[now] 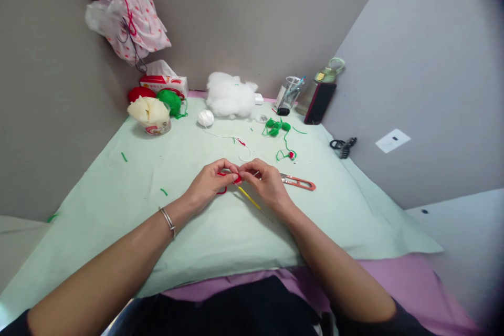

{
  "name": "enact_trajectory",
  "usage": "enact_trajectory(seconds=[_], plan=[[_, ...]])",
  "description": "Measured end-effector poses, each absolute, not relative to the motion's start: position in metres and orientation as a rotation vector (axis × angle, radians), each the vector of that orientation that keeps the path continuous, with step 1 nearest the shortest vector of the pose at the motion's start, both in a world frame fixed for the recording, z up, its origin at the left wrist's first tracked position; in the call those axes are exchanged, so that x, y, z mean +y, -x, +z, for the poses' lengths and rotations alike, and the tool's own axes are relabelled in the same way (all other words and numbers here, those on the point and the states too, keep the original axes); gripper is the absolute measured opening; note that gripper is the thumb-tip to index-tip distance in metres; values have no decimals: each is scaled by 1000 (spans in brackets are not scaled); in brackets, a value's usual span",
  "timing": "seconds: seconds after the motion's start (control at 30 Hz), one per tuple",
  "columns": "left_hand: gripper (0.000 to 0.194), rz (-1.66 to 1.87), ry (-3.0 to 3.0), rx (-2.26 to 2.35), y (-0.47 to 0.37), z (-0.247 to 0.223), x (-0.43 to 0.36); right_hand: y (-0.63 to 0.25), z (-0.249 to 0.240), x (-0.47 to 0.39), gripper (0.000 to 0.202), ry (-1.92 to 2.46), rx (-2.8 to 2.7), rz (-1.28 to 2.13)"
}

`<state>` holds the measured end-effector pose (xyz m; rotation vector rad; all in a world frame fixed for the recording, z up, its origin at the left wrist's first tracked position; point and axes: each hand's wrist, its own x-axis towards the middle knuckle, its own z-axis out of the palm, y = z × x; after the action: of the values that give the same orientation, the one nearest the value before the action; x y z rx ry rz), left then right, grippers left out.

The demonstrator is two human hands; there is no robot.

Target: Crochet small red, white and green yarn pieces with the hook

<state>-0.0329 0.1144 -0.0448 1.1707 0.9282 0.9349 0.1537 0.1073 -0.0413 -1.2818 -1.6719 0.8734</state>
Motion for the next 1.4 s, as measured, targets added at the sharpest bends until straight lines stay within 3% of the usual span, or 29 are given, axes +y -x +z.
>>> enact_trajectory(seconds=[0.2,0.63,0.77,0.97,1.4], plan=[[30,926,-1131,943,33,-46,116,-153,-42,109,8,1244,-1631,920],[27,907,-1074,886,35,-41,115,-151,-37,105,14,1203,-1570,962],[27,909,-1044,878,36,-44,116,-151,-34,103,16,1200,-1631,911],[28,883,-1017,811,37,-49,118,-152,-40,102,3,1197,-1728,757],[24,894,-1027,793,38,-51,117,-152,-37,99,5,1171,-1852,606]])
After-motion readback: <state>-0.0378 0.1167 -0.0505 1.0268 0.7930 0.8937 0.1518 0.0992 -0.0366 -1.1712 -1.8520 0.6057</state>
